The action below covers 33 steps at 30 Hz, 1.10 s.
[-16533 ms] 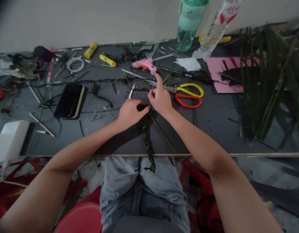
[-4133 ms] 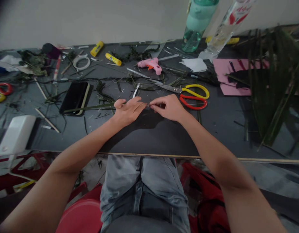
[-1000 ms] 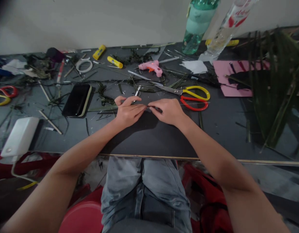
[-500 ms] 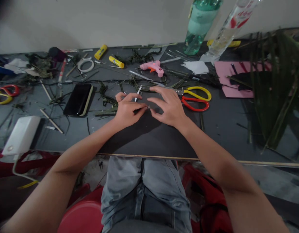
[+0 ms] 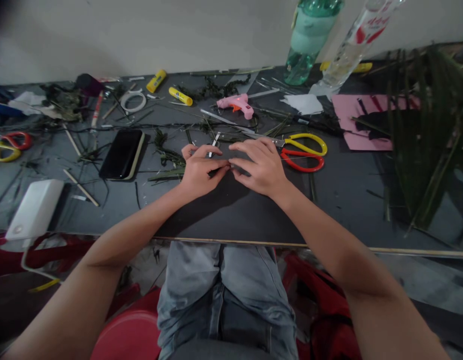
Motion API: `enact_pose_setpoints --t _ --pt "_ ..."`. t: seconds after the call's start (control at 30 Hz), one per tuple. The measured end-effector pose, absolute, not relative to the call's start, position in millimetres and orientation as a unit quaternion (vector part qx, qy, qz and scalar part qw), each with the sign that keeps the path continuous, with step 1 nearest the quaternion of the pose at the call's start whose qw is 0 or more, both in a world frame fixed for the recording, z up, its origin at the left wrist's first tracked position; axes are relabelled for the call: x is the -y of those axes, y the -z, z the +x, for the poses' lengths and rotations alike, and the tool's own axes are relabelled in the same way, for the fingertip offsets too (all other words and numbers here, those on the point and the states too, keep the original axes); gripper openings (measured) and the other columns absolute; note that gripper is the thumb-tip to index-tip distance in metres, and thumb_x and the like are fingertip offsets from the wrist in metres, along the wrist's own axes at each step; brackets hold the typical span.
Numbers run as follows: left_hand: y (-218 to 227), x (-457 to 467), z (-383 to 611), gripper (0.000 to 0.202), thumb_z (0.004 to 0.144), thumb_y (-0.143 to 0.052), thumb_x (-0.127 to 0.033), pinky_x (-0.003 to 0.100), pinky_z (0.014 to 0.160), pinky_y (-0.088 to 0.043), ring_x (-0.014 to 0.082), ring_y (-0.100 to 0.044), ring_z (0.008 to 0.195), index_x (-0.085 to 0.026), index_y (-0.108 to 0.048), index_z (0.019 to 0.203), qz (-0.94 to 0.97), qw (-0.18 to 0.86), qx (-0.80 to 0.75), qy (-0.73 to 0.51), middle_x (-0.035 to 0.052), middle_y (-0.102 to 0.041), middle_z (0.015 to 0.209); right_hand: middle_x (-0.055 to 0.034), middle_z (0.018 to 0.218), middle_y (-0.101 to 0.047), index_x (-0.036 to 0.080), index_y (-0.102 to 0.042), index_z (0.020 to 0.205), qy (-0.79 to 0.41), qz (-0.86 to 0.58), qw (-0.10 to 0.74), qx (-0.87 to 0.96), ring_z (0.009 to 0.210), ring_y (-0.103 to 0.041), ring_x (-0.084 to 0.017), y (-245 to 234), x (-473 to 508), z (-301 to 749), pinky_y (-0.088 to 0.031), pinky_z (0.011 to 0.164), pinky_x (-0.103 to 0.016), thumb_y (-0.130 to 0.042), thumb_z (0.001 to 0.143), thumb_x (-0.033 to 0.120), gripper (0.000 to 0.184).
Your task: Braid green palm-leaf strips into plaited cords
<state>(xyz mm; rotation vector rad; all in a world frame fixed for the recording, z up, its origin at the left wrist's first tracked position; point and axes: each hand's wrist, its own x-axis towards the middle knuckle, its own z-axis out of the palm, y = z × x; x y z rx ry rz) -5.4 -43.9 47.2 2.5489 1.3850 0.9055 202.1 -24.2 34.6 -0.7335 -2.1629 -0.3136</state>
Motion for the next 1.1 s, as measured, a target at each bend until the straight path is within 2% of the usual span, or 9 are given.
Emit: enact_pose_setpoints --t 0.3,0.5,0.7,0.87,1.1 --pt "-44.1 43.9 -4.9 0.021 0.095 -0.058 -0.028 0.05 0.1 -0.025 0.0238 -0.066 0.107 -0.028 -0.078 0.089 0.831 0.043 -0.45 -0.323 0.0008 -0.077 0.074 -0.0018 0.114 -0.074 0.028 -0.075 0.09 0.11 -0.291 0.425 0.85 0.103 -0.068 -0.022 -34.7 24.2 202.1 -0.048 0.092 -0.043 -0.069 0.087 0.024 0.007" --pt "-44.7 44.7 -6.4 0.025 0.096 -0.055 -0.03 0.051 0.099 -0.026 0.0243 -0.067 0.107 -0.029 -0.077 0.085 0.83 0.047 -0.442 -0.337 0.0006 -0.078 0.076 -0.0007 0.112 -0.075 0.031 -0.075 0.09 0.042 -0.315 0.442 0.839 0.103 -0.069 -0.023 -34.8 26.3 200.3 -0.05 0.092 -0.045 -0.07 0.087 0.026 0.008" --pt "-45.5 45.5 -7.3 0.023 0.096 -0.056 -0.029 0.05 0.098 -0.026 0.024 -0.067 0.107 -0.031 -0.077 0.089 0.831 0.03 -0.446 -0.33 -0.0006 -0.08 0.081 -0.0022 0.11 -0.075 0.03 -0.075 0.094 0.015 -0.341 0.455 0.823 0.102 -0.069 -0.024 -35.7 27.7 199.5 -0.049 0.094 -0.047 -0.07 0.086 0.031 0.009" --pt "-42.8 45.6 -7.4 0.023 0.097 -0.055 -0.029 0.049 0.095 -0.028 0.0246 -0.067 0.108 -0.03 -0.077 0.091 0.835 0.007 -0.441 -0.329 0.0003 -0.08 0.084 -0.0009 0.108 -0.077 0.028 -0.074 0.086 0.033 -0.339 0.458 0.821 0.101 -0.07 -0.024 -36.9 27.8 199.3 -0.048 0.096 -0.047 -0.071 0.087 0.032 0.005" --pt "-38.2 46.2 -8.8 0.021 0.097 -0.056 -0.03 0.05 0.096 -0.029 0.0254 -0.066 0.111 -0.031 -0.077 0.095 0.833 -0.023 -0.44 -0.336 0.0006 -0.08 0.089 -0.0033 0.092 -0.078 0.025 -0.074 0.088 -0.001 -0.306 0.437 0.845 0.085 -0.073 -0.018 -38.7 25.4 203.0 -0.058 0.078 -0.035 -0.063 0.093 0.029 0.013"
